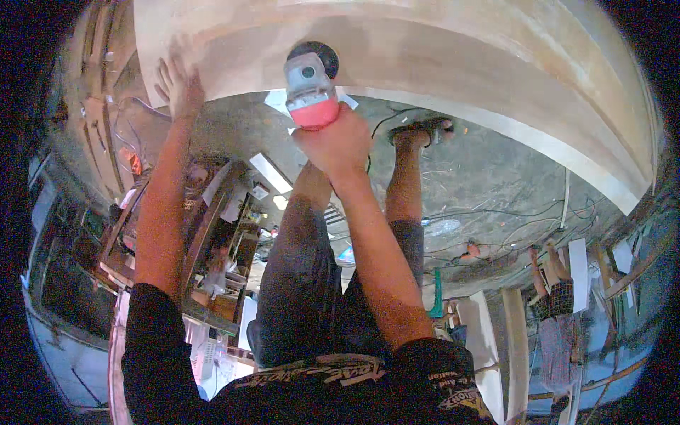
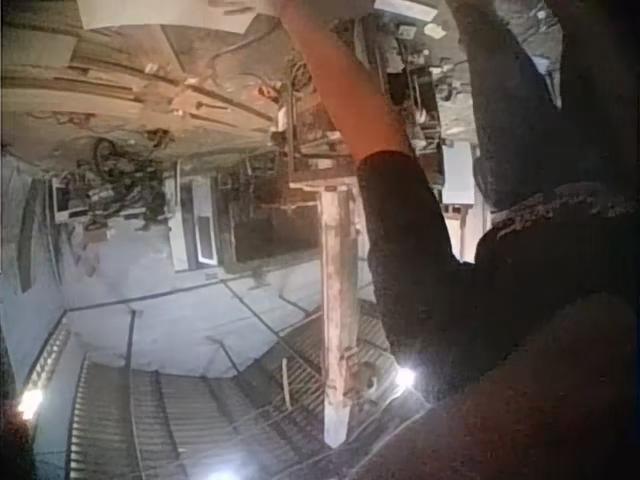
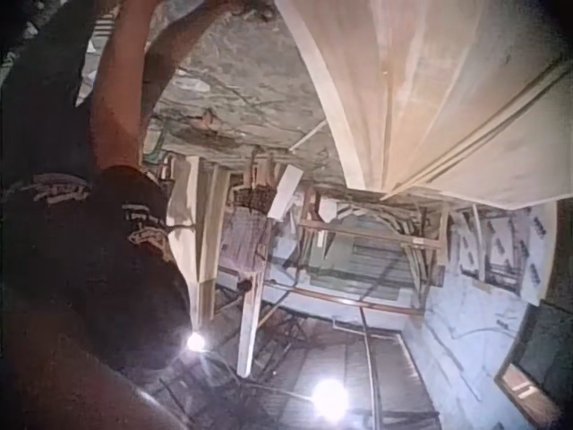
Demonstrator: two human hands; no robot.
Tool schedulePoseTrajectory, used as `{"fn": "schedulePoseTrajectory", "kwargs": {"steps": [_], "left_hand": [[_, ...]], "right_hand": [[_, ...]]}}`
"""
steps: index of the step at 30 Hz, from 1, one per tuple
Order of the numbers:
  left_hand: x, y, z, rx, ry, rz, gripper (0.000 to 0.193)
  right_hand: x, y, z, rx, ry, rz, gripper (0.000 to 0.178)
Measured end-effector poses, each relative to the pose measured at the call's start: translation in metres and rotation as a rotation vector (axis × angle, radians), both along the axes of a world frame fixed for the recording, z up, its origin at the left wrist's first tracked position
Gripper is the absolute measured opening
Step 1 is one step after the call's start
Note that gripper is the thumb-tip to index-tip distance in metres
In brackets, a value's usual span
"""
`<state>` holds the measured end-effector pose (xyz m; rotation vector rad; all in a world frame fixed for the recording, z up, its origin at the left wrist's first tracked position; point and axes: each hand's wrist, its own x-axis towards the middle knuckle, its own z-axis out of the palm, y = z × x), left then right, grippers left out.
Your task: The person sands the curved edge and flat surface of a large wooden structural piece using a power sander, holding the piece steady with one hand while moving the sander back and forth.
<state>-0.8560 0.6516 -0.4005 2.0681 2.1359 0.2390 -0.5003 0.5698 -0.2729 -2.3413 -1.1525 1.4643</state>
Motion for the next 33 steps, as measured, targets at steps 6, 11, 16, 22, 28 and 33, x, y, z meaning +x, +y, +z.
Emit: {"fn": "schedulePoseTrajectory", "kwargs": {"steps": [6, 11, 16, 22, 28, 33], "left_hand": [[-0.063, -0.027, 0.013, 0.013, -0.029, 0.145, 0.070], [-0.117, -0.033, 0.029, 0.182, -0.419, 0.222, 0.063], [-0.075, -0.072, 0.033, 0.125, -0.907, 0.560, 0.053], [0.117, -0.138, 0.117, -0.354, -1.626, 1.058, 0.078], [0.154, -0.148, 0.097, -0.393, -1.610, 1.113, 0.082], [0.183, -0.148, 0.110, -0.443, -1.636, 1.026, 0.072]], "right_hand": [[-0.060, 0.033, 0.000, 0.000, 0.012, 0.050, 0.047], [-0.129, 0.042, 0.013, -0.050, 0.103, 0.228, 0.051], [-0.172, 0.036, 0.012, -0.094, 0.158, 0.248, 0.050], [-0.159, 0.032, 0.020, -0.101, 0.097, 0.110, 0.051], [-0.128, 0.017, 0.017, -0.127, 0.066, -0.052, 0.053], [-0.106, 0.002, 0.004, -0.061, 0.072, -0.088, 0.055]]}}
